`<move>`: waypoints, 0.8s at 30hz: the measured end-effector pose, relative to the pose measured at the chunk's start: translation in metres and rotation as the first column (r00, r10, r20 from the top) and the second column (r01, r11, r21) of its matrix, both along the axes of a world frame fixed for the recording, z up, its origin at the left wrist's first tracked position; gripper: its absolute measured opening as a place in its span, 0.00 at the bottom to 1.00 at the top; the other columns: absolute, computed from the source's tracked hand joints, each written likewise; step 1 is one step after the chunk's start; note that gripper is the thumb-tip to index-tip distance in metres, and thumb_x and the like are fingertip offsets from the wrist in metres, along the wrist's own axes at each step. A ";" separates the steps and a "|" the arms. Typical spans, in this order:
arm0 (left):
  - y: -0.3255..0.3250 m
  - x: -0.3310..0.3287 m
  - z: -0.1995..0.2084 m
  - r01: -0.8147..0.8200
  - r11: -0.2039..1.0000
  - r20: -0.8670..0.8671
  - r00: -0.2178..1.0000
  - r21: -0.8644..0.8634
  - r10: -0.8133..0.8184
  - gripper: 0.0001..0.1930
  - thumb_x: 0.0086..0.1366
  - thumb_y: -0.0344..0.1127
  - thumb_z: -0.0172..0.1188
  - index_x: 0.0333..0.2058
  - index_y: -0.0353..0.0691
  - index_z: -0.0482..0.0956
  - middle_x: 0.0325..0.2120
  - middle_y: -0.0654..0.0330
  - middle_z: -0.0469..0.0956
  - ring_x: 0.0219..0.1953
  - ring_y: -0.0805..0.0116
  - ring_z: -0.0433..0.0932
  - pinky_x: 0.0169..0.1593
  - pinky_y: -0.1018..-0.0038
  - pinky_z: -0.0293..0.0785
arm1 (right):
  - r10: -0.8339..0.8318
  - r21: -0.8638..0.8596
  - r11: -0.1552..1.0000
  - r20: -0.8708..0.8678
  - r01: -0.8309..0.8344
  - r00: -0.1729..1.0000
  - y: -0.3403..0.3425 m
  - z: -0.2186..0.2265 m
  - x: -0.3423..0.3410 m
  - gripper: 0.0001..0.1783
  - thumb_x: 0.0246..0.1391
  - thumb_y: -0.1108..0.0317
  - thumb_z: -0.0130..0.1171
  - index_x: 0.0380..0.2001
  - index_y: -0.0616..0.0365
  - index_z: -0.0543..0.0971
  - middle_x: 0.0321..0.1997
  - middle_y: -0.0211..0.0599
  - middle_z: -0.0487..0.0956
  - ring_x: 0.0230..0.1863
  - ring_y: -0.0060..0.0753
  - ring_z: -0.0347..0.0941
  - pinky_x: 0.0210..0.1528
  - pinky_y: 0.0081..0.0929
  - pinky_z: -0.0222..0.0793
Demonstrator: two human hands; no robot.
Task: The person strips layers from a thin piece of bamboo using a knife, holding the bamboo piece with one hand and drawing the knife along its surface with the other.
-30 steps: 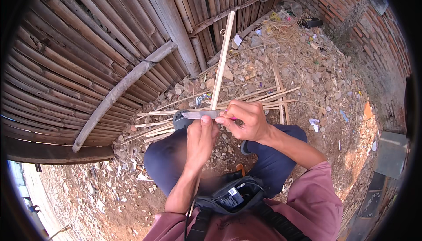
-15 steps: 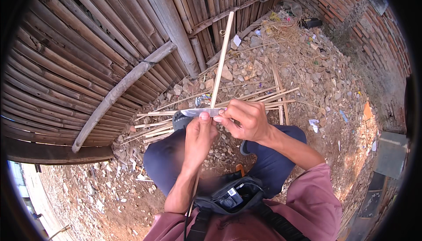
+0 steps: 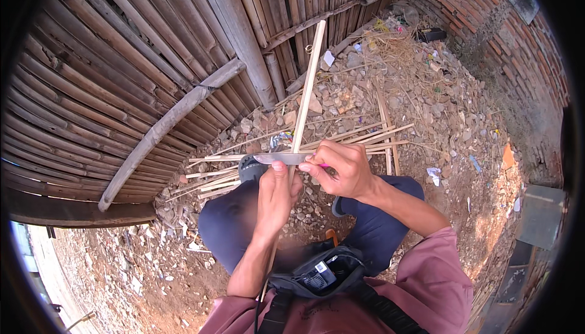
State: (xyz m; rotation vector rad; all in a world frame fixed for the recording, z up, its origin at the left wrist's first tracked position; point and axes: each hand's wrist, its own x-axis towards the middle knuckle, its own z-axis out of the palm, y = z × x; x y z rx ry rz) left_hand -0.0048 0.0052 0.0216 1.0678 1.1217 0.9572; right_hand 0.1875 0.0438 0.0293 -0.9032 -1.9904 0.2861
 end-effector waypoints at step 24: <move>0.002 0.000 -0.001 -0.030 0.999 0.050 0.998 -0.034 0.032 0.33 0.84 0.65 0.38 0.38 0.37 0.73 0.17 0.72 0.62 0.17 0.82 0.58 0.21 0.77 0.53 | -0.022 0.079 0.997 0.062 0.017 0.998 0.001 0.000 0.002 0.13 0.57 0.64 0.75 0.27 0.53 0.79 0.24 0.28 0.74 0.18 0.33 0.76 0.18 0.35 0.66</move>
